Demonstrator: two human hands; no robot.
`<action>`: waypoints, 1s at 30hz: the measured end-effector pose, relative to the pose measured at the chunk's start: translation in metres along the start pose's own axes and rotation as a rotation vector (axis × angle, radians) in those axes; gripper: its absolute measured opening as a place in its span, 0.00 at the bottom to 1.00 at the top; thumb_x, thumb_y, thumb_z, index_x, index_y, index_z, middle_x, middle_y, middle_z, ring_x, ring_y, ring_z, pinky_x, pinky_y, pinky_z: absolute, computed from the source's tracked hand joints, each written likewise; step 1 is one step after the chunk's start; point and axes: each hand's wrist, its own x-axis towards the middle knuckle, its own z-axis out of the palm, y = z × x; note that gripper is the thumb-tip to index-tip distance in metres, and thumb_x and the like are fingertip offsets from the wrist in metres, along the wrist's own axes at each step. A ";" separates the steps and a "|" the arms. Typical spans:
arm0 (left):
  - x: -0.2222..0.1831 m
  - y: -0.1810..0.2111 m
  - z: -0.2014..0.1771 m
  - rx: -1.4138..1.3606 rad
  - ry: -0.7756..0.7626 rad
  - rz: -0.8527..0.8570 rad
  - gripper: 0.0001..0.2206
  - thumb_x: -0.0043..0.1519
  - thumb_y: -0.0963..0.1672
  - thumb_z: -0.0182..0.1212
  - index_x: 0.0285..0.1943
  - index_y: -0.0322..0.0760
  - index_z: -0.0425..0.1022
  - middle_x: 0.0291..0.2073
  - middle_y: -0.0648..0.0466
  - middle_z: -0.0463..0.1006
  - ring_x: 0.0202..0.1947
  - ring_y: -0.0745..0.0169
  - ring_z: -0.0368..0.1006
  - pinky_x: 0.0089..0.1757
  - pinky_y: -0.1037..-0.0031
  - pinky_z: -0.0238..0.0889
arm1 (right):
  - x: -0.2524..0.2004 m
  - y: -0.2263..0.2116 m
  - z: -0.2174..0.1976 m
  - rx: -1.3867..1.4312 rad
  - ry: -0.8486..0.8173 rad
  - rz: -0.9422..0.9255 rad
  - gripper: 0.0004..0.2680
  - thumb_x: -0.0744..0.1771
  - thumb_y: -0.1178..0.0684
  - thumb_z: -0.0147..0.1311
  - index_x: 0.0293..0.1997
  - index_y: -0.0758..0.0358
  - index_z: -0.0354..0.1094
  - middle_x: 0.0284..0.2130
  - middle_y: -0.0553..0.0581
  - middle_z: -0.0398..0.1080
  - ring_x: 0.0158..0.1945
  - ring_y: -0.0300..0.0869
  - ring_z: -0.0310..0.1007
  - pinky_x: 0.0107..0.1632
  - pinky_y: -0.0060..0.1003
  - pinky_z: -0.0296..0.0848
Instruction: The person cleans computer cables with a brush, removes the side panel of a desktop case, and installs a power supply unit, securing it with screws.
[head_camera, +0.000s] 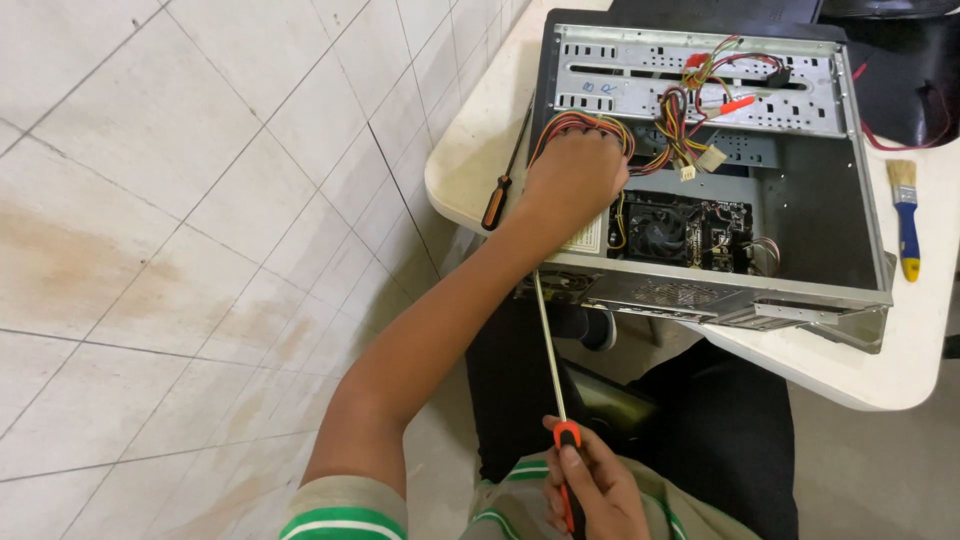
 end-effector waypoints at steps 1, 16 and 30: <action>0.001 0.000 0.001 -0.011 -0.012 -0.007 0.15 0.68 0.46 0.51 0.30 0.39 0.75 0.25 0.52 0.77 0.28 0.51 0.73 0.29 0.63 0.67 | -0.002 -0.002 0.002 0.044 0.007 0.039 0.16 0.70 0.56 0.47 0.65 0.71 0.70 0.26 0.63 0.55 0.19 0.49 0.54 0.21 0.40 0.50; -0.001 0.001 -0.004 -0.030 -0.015 -0.007 0.14 0.68 0.46 0.51 0.29 0.39 0.74 0.24 0.53 0.75 0.28 0.52 0.72 0.30 0.62 0.67 | 0.016 0.009 -0.017 -0.082 -0.114 -0.079 0.21 0.68 0.58 0.51 0.71 0.68 0.64 0.25 0.64 0.62 0.17 0.49 0.58 0.20 0.41 0.59; -0.002 0.001 -0.002 -0.040 -0.068 -0.007 0.16 0.70 0.47 0.48 0.32 0.38 0.75 0.26 0.51 0.78 0.29 0.50 0.73 0.31 0.63 0.68 | -0.018 0.002 0.011 -0.276 0.170 -0.229 0.17 0.66 0.67 0.53 0.62 0.65 0.72 0.29 0.66 0.73 0.16 0.46 0.59 0.22 0.39 0.61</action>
